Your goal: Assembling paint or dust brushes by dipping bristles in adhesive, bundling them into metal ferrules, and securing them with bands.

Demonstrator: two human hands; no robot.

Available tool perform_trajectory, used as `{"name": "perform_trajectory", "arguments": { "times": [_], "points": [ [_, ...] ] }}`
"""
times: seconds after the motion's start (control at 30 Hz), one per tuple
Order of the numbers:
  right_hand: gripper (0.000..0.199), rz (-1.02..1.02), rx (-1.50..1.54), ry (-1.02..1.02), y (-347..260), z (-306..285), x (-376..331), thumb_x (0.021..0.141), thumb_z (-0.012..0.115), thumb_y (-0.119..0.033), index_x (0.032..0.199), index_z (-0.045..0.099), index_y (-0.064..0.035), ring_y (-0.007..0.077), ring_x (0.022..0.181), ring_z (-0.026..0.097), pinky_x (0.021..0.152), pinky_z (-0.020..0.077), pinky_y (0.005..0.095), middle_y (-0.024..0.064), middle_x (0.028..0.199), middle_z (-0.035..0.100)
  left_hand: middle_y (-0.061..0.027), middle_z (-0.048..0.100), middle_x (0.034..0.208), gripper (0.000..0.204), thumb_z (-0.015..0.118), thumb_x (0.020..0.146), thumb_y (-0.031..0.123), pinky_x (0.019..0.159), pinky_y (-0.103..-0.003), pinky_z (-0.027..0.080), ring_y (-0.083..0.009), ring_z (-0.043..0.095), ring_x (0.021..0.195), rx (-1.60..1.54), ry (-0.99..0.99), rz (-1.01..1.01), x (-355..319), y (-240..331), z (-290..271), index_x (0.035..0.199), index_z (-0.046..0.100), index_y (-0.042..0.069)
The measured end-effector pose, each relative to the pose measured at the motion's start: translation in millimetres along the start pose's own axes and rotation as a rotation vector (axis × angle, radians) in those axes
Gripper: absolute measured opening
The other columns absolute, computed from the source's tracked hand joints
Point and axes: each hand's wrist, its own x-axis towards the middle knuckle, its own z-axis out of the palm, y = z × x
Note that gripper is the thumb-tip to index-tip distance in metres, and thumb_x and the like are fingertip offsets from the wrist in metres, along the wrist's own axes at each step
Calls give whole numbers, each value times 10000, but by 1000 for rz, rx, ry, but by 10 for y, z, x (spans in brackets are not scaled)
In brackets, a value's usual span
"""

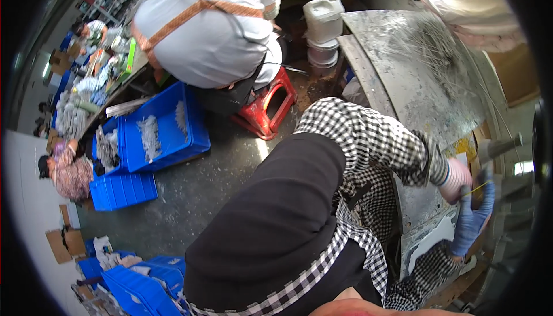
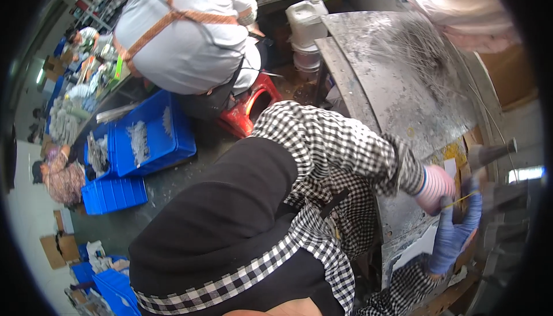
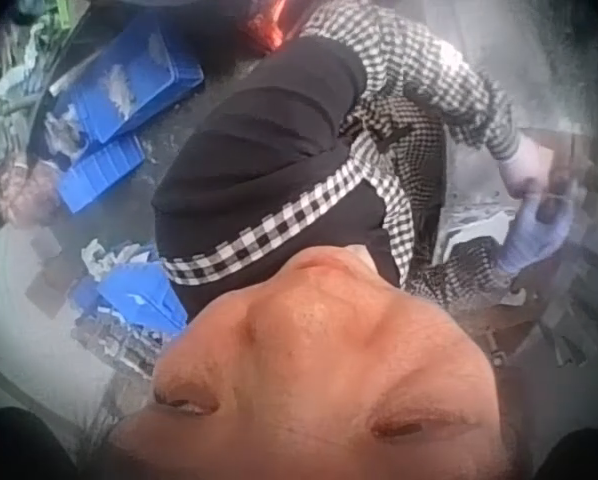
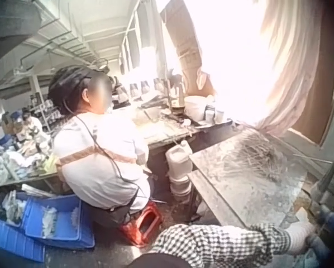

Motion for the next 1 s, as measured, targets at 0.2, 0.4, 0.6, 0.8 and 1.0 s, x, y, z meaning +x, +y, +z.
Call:
{"name": "perform_trajectory", "arguments": {
  "times": [0.2, 0.4, 0.6, 0.8, 1.0],
  "points": [
    [276, 697, 76, -89, 891, -305, 253, 981, 674, -148, 1206, 715, 7, 145, 942, 676, 931, 545, 315, 79, 1106, 731, -46, 748, 1011, 254, 695, 859, 317, 777, -462, 591, -262, 717, 955, 408, 70, 245, 159, 221, 341, 1007, 776, 128],
    [572, 382, 660, 176, 2245, -976, -295, 985, 668, -387, 1375, 553, 15, 114, 934, 620, 832, 534, 305, 63, 1147, 682, -98, 727, 739, 380, 720, 839, 458, 702, -391, 568, -283, 713, 735, 7, 106, 293, 9, 326, -27, 856, 753, 80],
    [477, -135, 56, -181, -493, -589, 160, 843, 714, -150, 1281, 638, 23, 253, 1081, 587, 970, 465, 353, 149, 1208, 632, -53, 729, 725, 259, 825, 802, 225, 686, -292, 561, -125, 691, 688, -968, -191, 204, -273, 350, -237, 899, 712, 14],
    [231, -518, -274, 83, -748, -400, 165, 749, 656, 20, 963, 602, -46, 245, 699, 539, 601, 427, 363, 91, 844, 567, -185, 707, 922, 500, 874, 683, 238, 789, -385, 557, -295, 712, 925, -734, 246, 158, -607, 512, -106, 1075, 644, 28],
    [502, -354, -222, 405, -746, -680, -116, 787, 736, -15, 1247, 533, -16, 230, 908, 615, 771, 510, 335, 97, 987, 626, -115, 703, 1018, 443, 808, 825, 165, 827, -369, 555, -214, 697, 950, -1112, 230, -4, -466, 583, 540, 1176, 575, 28]
  ]
}}
